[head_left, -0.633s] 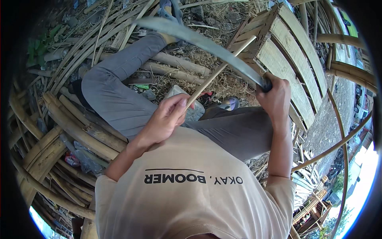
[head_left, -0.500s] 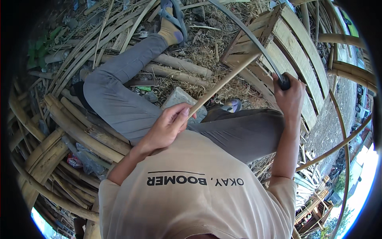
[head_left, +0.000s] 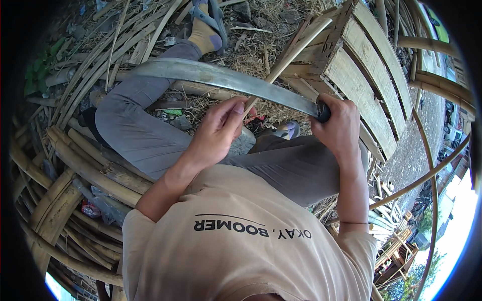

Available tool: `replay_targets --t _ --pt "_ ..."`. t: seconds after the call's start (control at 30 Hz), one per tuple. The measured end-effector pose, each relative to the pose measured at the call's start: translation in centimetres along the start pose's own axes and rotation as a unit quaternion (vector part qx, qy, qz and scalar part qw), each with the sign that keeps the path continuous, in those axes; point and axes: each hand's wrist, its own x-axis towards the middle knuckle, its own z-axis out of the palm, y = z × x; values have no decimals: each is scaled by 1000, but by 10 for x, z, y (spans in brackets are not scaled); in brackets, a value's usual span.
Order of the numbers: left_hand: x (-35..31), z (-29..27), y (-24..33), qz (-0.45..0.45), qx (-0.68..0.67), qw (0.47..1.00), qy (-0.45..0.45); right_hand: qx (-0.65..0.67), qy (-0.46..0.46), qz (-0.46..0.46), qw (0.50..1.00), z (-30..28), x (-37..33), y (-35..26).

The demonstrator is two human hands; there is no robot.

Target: The person whittles and shapes a bamboo pole using a large knife, holding the pole against a stone block while shaving off thin strips from the surface.

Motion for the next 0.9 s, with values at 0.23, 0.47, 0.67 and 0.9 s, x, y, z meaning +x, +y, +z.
replay_targets --t 0.23,0.47,0.67,0.9 --pt "-22 6 -5 -19 31 999 4 -15 58 118 991 -13 14 24" --pt "-14 6 -13 -68 -34 997 -26 -46 18 128 991 -14 6 19" --pt "-9 11 -21 -91 -54 993 -50 -56 -18 36 998 -9 2 10" --pt "-11 16 -28 -104 7 994 -44 -113 -48 15 992 -11 0 12"
